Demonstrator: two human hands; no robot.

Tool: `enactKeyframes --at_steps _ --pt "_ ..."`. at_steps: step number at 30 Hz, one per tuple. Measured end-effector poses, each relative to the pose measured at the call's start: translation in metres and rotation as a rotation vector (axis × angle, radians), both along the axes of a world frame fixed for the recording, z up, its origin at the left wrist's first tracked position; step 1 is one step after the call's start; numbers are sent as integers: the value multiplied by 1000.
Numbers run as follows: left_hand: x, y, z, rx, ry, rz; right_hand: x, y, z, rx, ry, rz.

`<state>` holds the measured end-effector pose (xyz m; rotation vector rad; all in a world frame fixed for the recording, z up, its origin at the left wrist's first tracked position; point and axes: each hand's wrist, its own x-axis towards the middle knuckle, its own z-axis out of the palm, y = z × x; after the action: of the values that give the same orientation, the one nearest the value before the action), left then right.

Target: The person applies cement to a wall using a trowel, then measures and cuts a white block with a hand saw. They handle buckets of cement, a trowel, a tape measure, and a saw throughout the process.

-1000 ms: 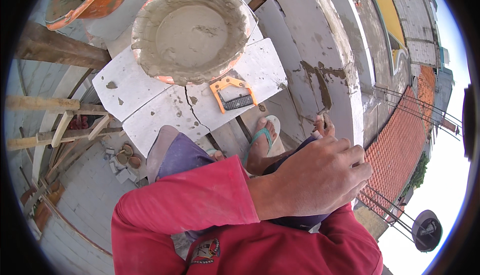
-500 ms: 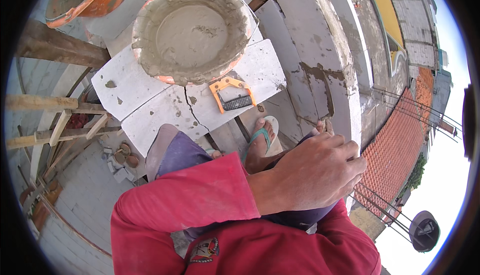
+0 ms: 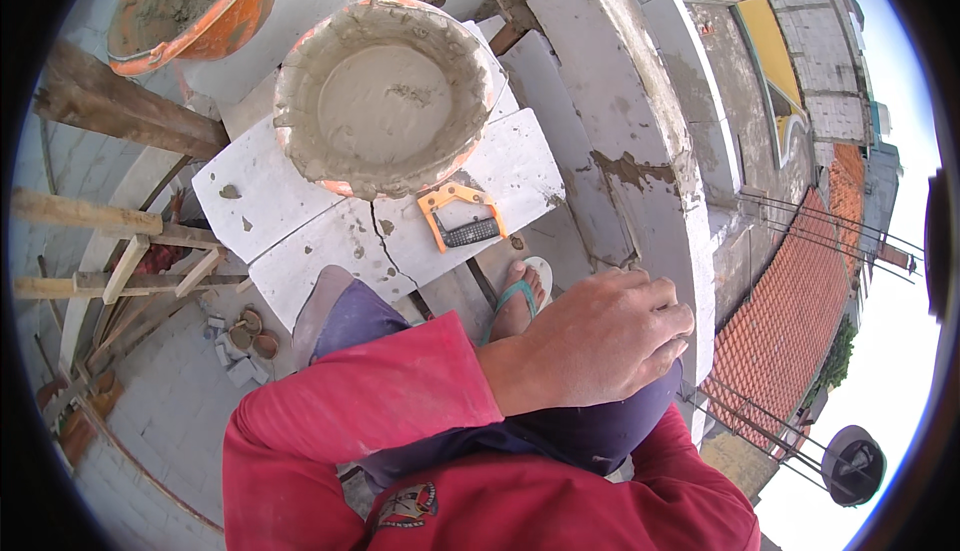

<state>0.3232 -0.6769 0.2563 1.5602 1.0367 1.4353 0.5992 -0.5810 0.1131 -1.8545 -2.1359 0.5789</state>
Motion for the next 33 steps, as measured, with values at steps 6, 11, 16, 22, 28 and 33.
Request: enactKeyframes --at_steps 6,11,16,22,28,33 --pt "6 3 -2 2 62 29 3 -7 -2 -12 -2 -6" --pt "0 4 -4 -27 93 16 17 -17 -6 -8 -11 -41" --pt "6 7 -6 8 26 13 16 4 -21 -17 -55 -24" --pt "5 5 -8 -24 75 21 13 12 -36 -19 -89 -35" --pt "3 4 -12 -16 67 48 15 -2 -46 91 -172 12" --pt "6 9 -12 -25 76 50 8 15 -57 65 -221 20"
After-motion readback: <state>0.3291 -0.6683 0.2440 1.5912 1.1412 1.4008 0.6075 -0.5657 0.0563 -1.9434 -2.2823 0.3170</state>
